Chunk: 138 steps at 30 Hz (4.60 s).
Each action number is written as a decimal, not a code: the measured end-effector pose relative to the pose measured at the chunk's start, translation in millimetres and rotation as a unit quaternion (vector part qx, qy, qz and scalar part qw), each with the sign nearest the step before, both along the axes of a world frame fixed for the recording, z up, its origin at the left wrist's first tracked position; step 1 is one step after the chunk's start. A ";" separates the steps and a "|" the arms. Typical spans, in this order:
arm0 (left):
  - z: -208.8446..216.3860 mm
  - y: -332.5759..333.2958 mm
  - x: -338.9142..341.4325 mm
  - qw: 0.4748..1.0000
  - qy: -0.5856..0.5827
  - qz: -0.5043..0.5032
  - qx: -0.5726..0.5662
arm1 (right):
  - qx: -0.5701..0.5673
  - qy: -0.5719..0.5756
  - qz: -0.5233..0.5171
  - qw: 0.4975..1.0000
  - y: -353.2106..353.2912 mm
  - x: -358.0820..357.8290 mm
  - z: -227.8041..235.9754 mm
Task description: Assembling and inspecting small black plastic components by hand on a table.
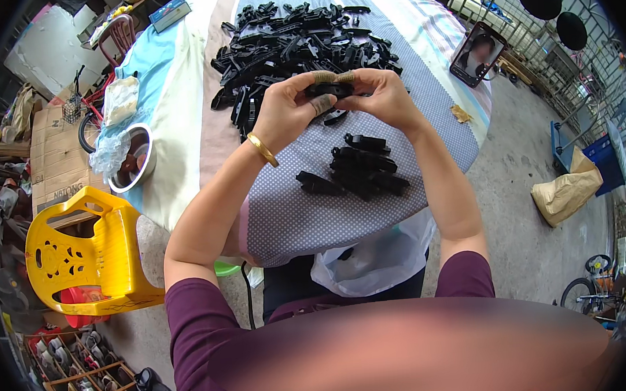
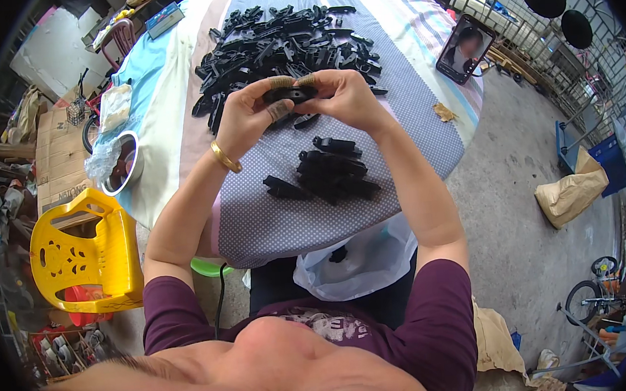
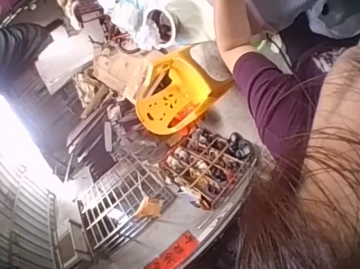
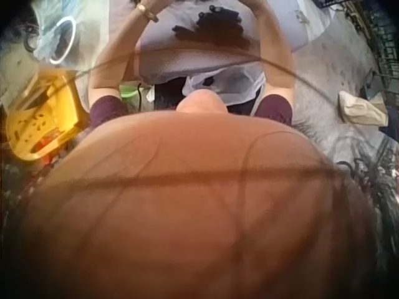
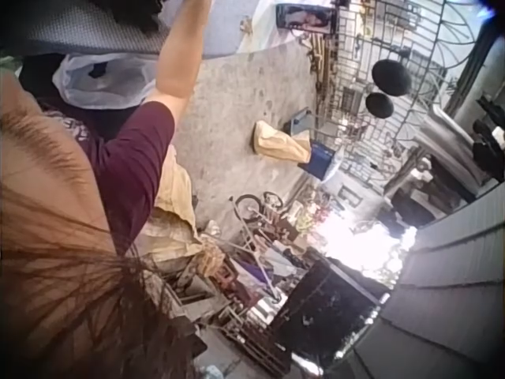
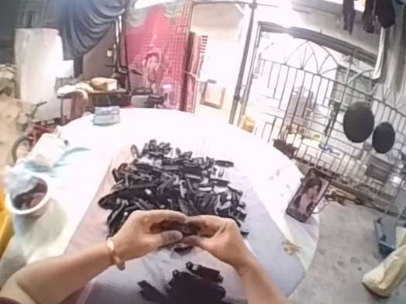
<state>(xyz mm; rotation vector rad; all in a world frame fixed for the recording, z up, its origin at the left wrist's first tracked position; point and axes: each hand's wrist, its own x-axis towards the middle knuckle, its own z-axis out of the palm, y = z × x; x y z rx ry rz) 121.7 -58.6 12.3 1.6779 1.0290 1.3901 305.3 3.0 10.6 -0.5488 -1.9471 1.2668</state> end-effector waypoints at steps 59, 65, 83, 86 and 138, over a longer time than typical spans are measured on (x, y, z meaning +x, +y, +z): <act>3.1 0.2 -3.4 0.981 0.164 0.078 0.071 | 0.105 -0.095 -0.051 0.989 0.9 -0.1 0.0; 3.4 -1.4 -6.2 0.980 0.167 0.061 0.087 | -0.058 -0.012 0.013 0.998 6.4 4.5 -1.0; -28.2 32.5 -5.0 0.796 0.557 0.138 0.191 | 0.201 -0.321 -0.148 0.914 17.6 9.2 -8.5; -22.8 29.4 -4.5 0.897 0.316 0.189 0.246 | -0.011 -0.027 -0.085 0.996 18.6 5.8 -11.2; -4.8 -4.4 3.5 0.946 0.308 -0.096 0.025 | 0.142 -0.124 -0.220 0.957 38.7 41.1 0.2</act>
